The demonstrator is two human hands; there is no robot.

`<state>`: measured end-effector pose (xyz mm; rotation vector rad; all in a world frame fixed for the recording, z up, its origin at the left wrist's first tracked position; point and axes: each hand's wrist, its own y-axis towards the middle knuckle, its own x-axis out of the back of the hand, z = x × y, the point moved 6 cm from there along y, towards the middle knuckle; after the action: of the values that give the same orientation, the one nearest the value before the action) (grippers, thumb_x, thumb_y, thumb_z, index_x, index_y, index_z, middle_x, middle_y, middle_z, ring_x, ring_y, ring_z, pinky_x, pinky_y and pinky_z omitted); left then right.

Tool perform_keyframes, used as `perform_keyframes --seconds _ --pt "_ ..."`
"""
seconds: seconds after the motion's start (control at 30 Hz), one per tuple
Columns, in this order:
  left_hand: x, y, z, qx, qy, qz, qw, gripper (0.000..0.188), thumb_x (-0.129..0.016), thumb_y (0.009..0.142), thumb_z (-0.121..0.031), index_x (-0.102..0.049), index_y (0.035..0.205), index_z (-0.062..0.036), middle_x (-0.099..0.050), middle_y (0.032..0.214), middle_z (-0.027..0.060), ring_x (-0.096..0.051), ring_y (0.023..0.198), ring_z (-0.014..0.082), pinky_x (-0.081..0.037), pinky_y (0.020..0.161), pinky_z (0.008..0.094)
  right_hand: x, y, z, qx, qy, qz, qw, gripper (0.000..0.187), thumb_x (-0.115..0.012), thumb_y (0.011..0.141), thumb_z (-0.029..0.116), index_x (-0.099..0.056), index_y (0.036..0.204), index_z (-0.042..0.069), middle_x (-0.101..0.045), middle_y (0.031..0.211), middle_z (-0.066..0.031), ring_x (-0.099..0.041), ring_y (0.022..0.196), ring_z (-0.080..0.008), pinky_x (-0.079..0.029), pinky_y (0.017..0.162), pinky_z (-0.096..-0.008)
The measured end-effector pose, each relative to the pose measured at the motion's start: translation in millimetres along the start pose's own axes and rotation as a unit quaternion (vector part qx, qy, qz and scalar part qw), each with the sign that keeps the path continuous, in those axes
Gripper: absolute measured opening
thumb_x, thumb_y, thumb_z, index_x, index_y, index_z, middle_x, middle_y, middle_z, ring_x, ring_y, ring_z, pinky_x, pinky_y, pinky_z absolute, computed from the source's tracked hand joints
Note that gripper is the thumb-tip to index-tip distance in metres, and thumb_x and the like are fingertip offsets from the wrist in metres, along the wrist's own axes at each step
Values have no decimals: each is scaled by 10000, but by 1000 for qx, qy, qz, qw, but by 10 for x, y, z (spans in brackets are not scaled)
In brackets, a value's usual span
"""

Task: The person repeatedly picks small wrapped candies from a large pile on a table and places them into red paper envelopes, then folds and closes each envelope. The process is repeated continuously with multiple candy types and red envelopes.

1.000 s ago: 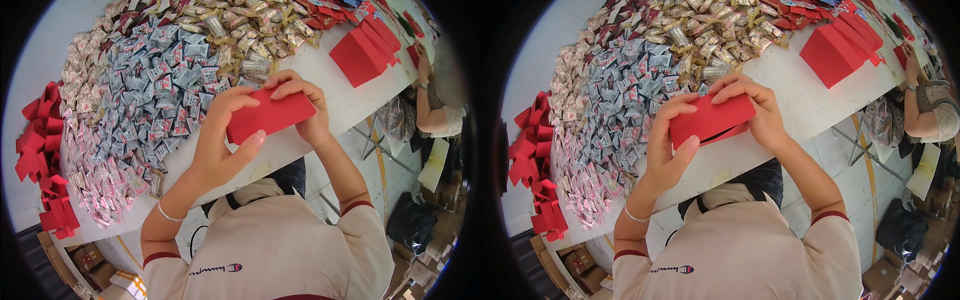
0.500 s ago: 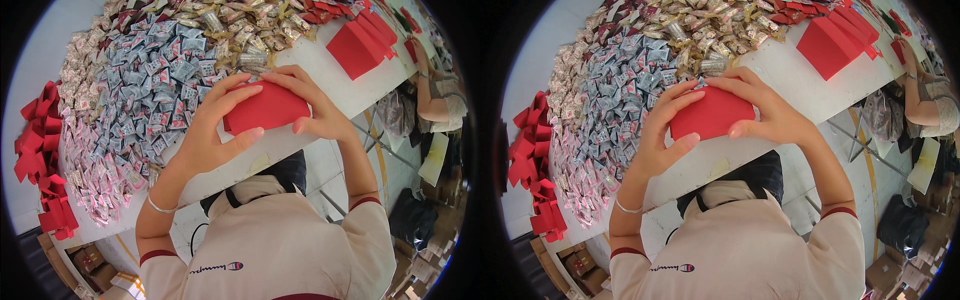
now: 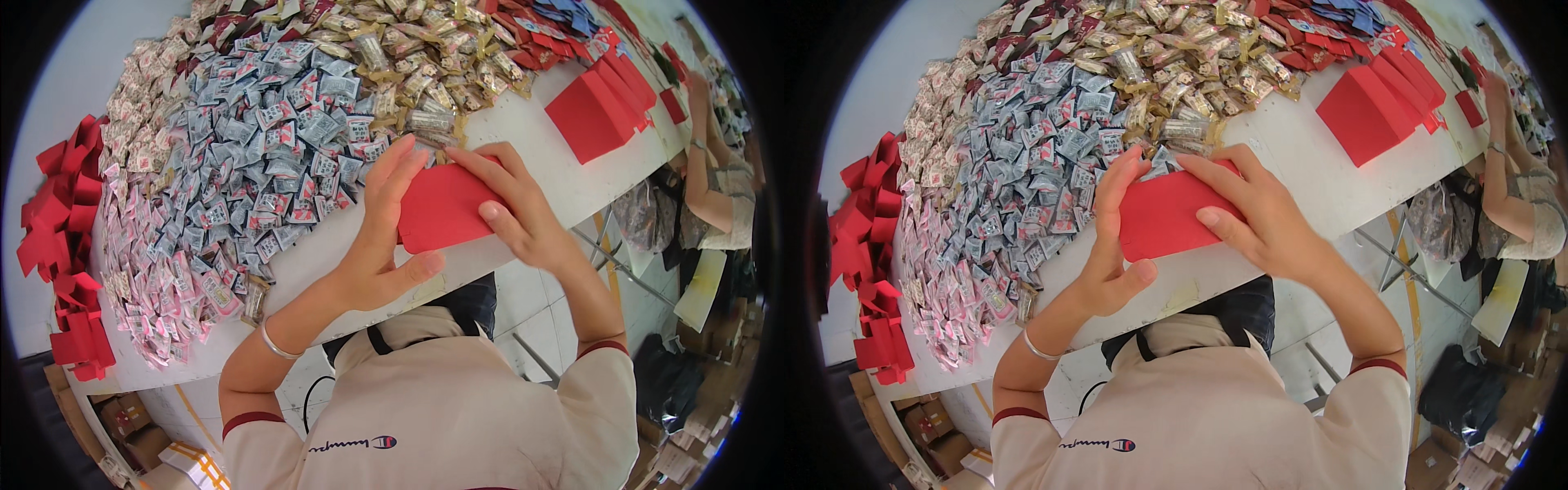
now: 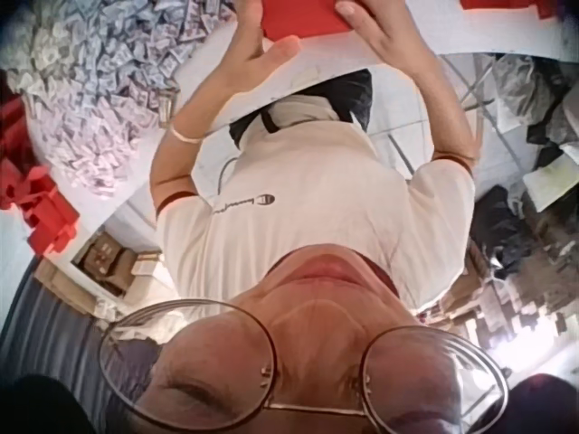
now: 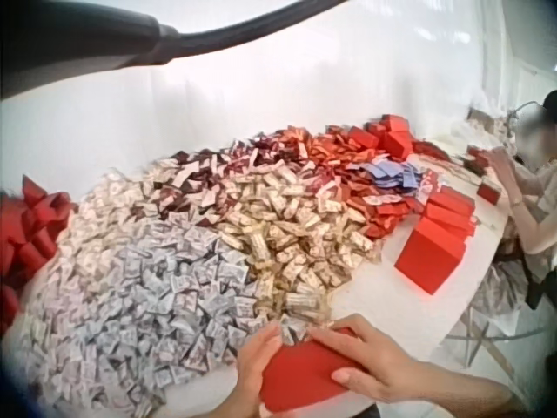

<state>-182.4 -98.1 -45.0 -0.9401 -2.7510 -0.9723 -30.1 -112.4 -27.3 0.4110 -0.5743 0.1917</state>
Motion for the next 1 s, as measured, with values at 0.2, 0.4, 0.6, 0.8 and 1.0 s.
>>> perform_keyframes --seconds 0.2,0.4,0.6,0.8,1.0 --pt "3 -39 80 68 -148 -77 984 614 -540 826 -174 -196 1315 -31 -194 1351 190 -254 1220 293 -230 1008 395 -41 26 127 -2 -129 -77 989 417 -619 753 280 -550 1083 34 -521 920 -146 -527 818 -310 -435 703 -366" --pt "-59 -112 94 -7 -60 -134 989 328 -553 808 -77 -360 1072 -74 -292 1251 202 -338 1131 283 -273 962 389 88 91 116 68 -72 -52 994 462 -689 686 308 -588 1019 4 -541 1035 -148 -536 928 -308 -439 786 -359" --pt "-14 -121 108 -27 -47 -142 988 294 -572 791 -48 -399 1027 -70 -334 1242 208 -368 1124 284 -292 955 381 136 14 28 108 38 -15 993 367 -633 756 228 -605 1038 -5 -528 1141 -172 -517 1026 -307 -414 866 -368" --pt "82 -15 95 -2 -52 -128 990 297 -621 730 -2 -456 972 -46 -413 1204 183 -430 1086 277 -350 912 373 123 -32 21 137 -29 -74 987 321 -623 761 188 -616 1007 -18 -565 1093 -180 -538 996 -315 -428 852 -376" --pt "126 17 -44 -1 72 -23 997 286 -589 772 -43 -503 1045 -51 -410 1182 171 -425 1070 315 -341 922 397 134 -6 102 103 -11 -31 994 339 -654 714 184 -628 989 -12 -555 1096 -185 -537 991 -314 -428 850 -387"
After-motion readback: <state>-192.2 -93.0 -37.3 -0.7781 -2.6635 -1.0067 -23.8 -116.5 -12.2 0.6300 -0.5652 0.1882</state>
